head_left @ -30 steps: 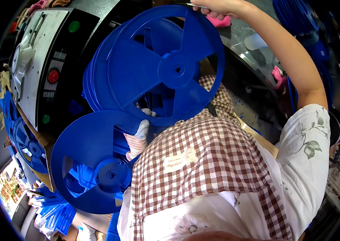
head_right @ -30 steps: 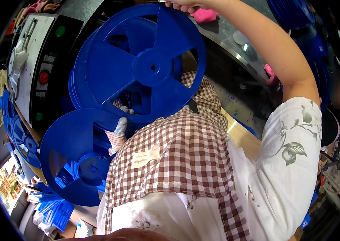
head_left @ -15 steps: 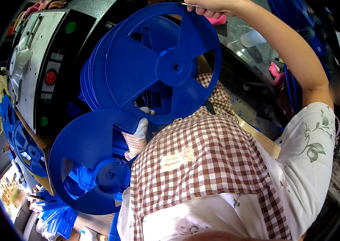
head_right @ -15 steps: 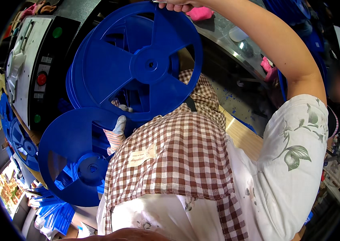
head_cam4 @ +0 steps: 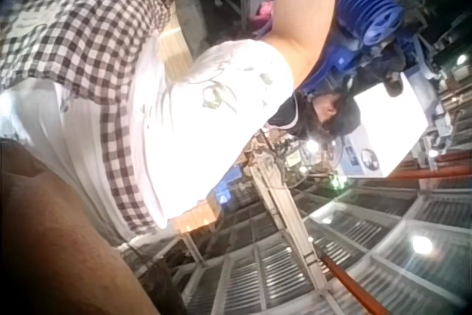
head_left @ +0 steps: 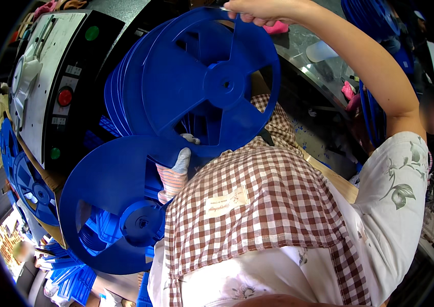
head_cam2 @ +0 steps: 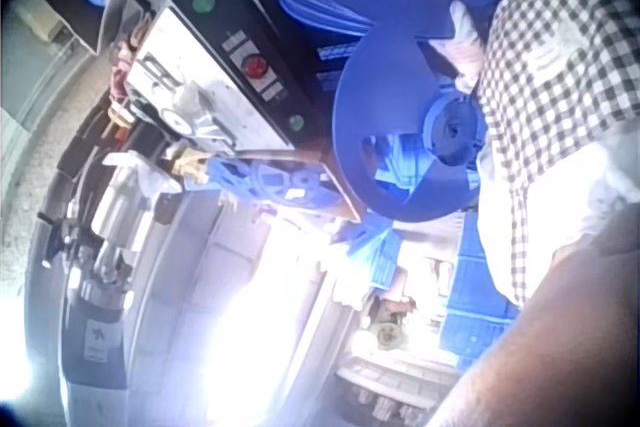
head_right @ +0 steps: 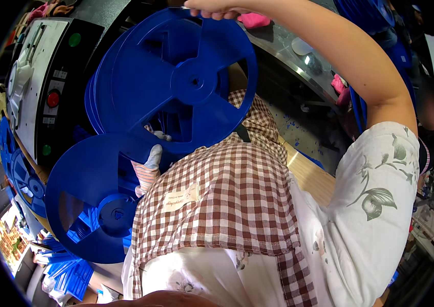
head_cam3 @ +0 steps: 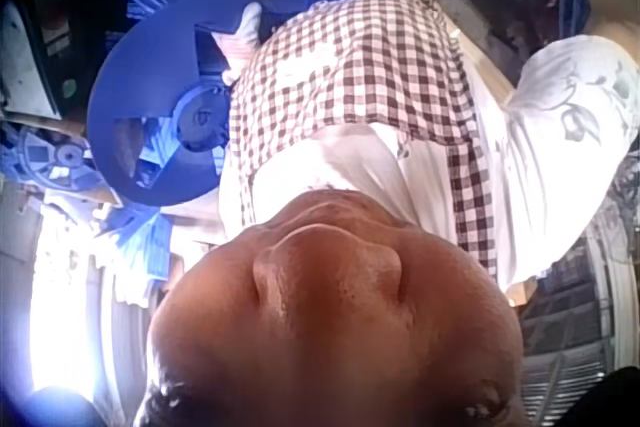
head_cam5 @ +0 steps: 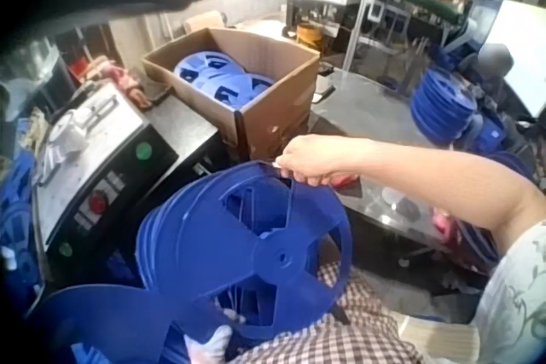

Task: The person assembles blue plastic spools by inserting them into a machine, pressing buttons, and removing them. They then trim excess plastic with a blade and wipe the spools with a cloth.

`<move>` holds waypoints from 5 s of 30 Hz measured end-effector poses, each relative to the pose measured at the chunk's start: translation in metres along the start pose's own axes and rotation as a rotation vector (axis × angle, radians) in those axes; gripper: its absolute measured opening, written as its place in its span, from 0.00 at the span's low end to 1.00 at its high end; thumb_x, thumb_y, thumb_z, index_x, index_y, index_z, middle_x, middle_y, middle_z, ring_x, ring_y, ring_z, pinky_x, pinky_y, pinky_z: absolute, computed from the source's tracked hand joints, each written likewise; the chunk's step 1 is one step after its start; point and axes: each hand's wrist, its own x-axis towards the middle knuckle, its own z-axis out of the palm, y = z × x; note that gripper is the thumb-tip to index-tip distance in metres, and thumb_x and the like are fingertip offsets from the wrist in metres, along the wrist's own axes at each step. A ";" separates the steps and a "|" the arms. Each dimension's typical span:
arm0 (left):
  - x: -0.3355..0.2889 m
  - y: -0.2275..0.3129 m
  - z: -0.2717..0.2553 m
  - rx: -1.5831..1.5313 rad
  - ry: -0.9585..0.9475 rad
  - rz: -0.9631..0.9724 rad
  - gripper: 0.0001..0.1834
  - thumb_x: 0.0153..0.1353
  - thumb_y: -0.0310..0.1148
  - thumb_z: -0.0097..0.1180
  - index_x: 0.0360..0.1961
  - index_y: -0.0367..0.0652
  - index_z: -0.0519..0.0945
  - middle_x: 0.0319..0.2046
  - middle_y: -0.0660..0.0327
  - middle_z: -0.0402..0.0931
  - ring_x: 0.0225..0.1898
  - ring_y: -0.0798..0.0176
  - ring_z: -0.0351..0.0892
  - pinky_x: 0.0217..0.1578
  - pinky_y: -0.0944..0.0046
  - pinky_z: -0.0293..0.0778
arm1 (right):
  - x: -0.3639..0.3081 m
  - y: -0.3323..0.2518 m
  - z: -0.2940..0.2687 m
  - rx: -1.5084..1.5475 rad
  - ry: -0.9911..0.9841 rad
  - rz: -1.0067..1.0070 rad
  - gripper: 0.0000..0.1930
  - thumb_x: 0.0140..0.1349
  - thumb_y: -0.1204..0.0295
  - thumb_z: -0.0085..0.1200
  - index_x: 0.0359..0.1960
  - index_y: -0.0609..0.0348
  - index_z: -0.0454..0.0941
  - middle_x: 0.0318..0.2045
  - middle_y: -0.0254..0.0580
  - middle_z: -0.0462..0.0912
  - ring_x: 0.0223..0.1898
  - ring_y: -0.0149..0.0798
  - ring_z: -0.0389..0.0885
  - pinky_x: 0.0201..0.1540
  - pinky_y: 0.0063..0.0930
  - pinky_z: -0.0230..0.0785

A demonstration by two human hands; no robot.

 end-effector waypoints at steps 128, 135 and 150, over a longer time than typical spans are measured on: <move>0.013 0.006 -0.029 -0.341 0.177 -0.079 0.21 0.55 0.25 0.62 0.49 0.38 0.71 0.42 0.53 0.76 0.43 0.54 0.78 0.44 0.53 0.78 | 0.143 0.334 -0.012 -0.112 1.076 0.355 0.37 0.51 0.44 0.60 0.47 0.70 0.75 0.36 0.43 0.83 0.35 0.33 0.80 0.42 0.30 0.71; 0.012 0.016 -0.020 -0.340 0.312 -0.069 0.23 0.52 0.27 0.64 0.50 0.39 0.71 0.42 0.54 0.76 0.43 0.53 0.79 0.44 0.51 0.79 | 0.163 0.302 0.014 0.867 0.611 0.310 0.28 0.54 0.43 0.57 0.48 0.51 0.73 0.29 0.32 0.78 0.30 0.32 0.75 0.43 0.45 0.70; 0.037 0.017 -0.046 -0.311 0.228 -0.079 0.21 0.55 0.25 0.59 0.50 0.38 0.71 0.44 0.53 0.76 0.43 0.54 0.79 0.44 0.50 0.80 | 0.074 0.180 0.062 1.069 1.042 -0.908 0.17 0.58 0.79 0.52 0.50 0.64 0.70 0.45 0.45 0.77 0.47 0.37 0.77 0.51 0.35 0.73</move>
